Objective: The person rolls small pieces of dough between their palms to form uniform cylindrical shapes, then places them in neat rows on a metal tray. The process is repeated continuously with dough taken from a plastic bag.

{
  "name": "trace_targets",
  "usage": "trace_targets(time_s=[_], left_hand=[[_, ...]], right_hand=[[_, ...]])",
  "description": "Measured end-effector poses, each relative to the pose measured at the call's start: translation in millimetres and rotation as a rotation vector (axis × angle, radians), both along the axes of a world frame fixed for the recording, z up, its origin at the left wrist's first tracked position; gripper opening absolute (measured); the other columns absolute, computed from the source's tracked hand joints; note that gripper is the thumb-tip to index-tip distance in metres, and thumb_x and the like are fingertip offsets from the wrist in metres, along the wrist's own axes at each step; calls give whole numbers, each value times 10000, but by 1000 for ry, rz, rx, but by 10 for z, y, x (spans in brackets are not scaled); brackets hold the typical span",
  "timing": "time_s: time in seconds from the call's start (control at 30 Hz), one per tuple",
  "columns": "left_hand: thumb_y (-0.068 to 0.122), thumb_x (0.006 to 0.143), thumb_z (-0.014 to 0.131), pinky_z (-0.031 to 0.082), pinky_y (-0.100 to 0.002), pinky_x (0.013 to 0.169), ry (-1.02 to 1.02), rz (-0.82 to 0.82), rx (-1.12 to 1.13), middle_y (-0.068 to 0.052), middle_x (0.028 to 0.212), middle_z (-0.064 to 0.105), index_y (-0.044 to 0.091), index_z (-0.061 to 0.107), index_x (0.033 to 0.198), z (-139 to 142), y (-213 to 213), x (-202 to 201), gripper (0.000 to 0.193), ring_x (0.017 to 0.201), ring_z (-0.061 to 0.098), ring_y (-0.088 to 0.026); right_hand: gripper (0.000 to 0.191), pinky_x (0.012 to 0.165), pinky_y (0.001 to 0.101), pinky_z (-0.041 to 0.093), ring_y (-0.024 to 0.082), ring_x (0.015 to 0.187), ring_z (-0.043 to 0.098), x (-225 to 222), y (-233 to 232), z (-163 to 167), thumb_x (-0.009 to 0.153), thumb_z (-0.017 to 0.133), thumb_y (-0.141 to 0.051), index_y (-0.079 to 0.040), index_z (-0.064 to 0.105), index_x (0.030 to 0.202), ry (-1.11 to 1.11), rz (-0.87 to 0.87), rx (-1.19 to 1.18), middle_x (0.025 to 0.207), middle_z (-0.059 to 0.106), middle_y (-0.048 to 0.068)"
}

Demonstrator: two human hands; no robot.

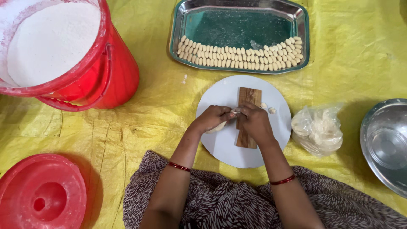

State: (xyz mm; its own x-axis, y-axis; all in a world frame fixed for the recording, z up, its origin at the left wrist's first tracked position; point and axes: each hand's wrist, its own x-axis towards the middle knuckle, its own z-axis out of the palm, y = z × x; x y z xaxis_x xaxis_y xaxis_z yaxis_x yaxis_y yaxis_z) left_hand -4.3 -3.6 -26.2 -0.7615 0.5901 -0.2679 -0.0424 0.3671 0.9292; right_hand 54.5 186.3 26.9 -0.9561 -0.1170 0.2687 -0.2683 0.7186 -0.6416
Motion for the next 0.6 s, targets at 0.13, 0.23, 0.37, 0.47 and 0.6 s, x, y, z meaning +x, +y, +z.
trace_targets(time_s=[0.13, 0.23, 0.37, 0.47, 0.6], left_hand=[[342, 1011, 625, 537, -329, 840, 13, -3, 6, -74, 873, 772, 13, 776, 977, 46, 15, 10, 364, 823, 684, -161], [303, 1004, 620, 533, -324, 830, 9, -1, 44, -59, 877, 769, 14, 765, 976, 32, 11, 1, 326, 820, 687, -155], [299, 1009, 604, 540, -338, 772, -80, 0, -18, -59, 841, 752, 18, 755, 986, -3, 19, -20, 320, 776, 669, -153], [320, 1023, 604, 532, -331, 777, -82, -9, -16, -64, 829, 743, 3, 753, 970, 7, 17, -29, 354, 772, 656, -154], [365, 997, 601, 522, -324, 759, -67, -27, -41, -47, 807, 737, 53, 758, 1006, 62, 5, -22, 349, 764, 663, -159]], right_hand=[[211, 834, 362, 586, 311, 939, 736, -20, 42, 64, 855, 743, -31, 2, 749, 1063, -119, -57, -16, 1134, 739, 150], [274, 812, 341, 586, 284, 933, 732, 6, 85, 115, 807, 742, 4, -24, 762, 1080, -137, 133, -113, 1137, 721, 121], [309, 806, 349, 573, 271, 931, 701, 32, 90, 146, 692, 818, -11, -13, 763, 997, -73, 216, -58, 1062, 684, 104], [283, 822, 349, 583, 263, 968, 695, 29, 35, 163, 683, 782, 17, -15, 758, 962, 114, 191, 88, 1033, 688, 88], [158, 808, 374, 576, 280, 958, 691, 54, -22, 178, 748, 770, 23, -11, 730, 897, 178, 127, 137, 1019, 677, 95]])
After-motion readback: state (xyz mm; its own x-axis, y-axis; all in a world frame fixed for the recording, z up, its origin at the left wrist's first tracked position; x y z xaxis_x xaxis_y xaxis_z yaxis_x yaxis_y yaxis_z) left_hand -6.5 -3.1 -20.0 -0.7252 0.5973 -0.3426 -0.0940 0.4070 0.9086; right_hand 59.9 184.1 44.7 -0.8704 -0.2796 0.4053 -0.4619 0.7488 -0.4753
